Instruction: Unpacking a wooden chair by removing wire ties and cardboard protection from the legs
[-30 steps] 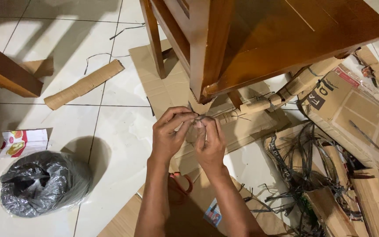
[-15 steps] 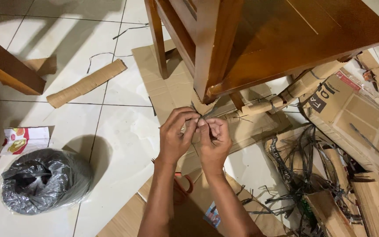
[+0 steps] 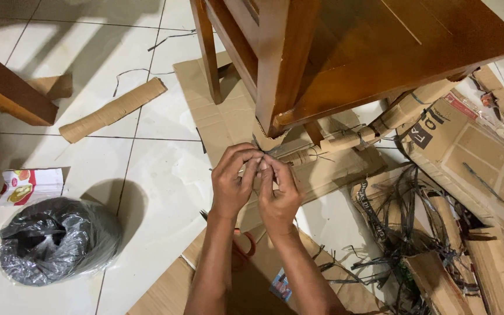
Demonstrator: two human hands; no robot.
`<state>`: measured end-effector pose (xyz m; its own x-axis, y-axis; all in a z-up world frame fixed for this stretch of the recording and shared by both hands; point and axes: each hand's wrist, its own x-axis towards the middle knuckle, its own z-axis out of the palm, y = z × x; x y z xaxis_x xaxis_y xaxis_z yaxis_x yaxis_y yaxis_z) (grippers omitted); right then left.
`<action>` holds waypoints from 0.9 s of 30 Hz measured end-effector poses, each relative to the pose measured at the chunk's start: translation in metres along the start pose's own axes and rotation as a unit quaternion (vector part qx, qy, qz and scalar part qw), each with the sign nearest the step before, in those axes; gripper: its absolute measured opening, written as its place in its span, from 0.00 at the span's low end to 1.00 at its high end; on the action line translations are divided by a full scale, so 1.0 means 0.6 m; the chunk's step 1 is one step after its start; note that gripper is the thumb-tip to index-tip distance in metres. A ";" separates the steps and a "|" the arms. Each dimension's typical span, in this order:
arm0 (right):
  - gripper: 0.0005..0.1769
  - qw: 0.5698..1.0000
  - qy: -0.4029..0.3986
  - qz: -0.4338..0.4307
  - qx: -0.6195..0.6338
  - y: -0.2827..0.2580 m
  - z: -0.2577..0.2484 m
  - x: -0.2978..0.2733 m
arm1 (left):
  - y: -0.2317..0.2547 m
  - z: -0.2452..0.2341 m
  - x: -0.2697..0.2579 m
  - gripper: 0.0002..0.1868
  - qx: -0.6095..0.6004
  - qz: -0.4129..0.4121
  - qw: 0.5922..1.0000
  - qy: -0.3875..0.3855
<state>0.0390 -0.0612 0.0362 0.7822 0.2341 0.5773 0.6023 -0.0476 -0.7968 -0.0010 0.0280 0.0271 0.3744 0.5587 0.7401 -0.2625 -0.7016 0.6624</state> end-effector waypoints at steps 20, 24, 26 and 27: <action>0.10 0.961 -0.095 0.166 0.198 0.034 0.002 -0.005 | -0.026 0.010 -0.038 0.06 -0.156 -0.211 0.964 0.031; 0.11 0.959 -0.098 0.166 0.207 0.032 0.001 -0.006 | -0.023 0.004 -0.030 0.05 -0.127 -0.208 0.970 0.016; 0.10 0.964 -0.103 0.170 0.178 0.022 -0.003 -0.006 | -0.012 0.002 -0.023 0.04 -0.086 -0.199 0.976 0.009; 0.10 0.964 -0.104 0.170 0.177 0.026 -0.002 -0.006 | -0.010 0.003 -0.022 0.04 -0.087 -0.199 0.976 0.010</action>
<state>0.0458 -0.0638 0.0222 0.8542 0.4543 0.2530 0.1955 0.1703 -0.9658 -0.0027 0.0237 0.0132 0.4613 0.7815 0.4202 -0.2462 -0.3423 0.9068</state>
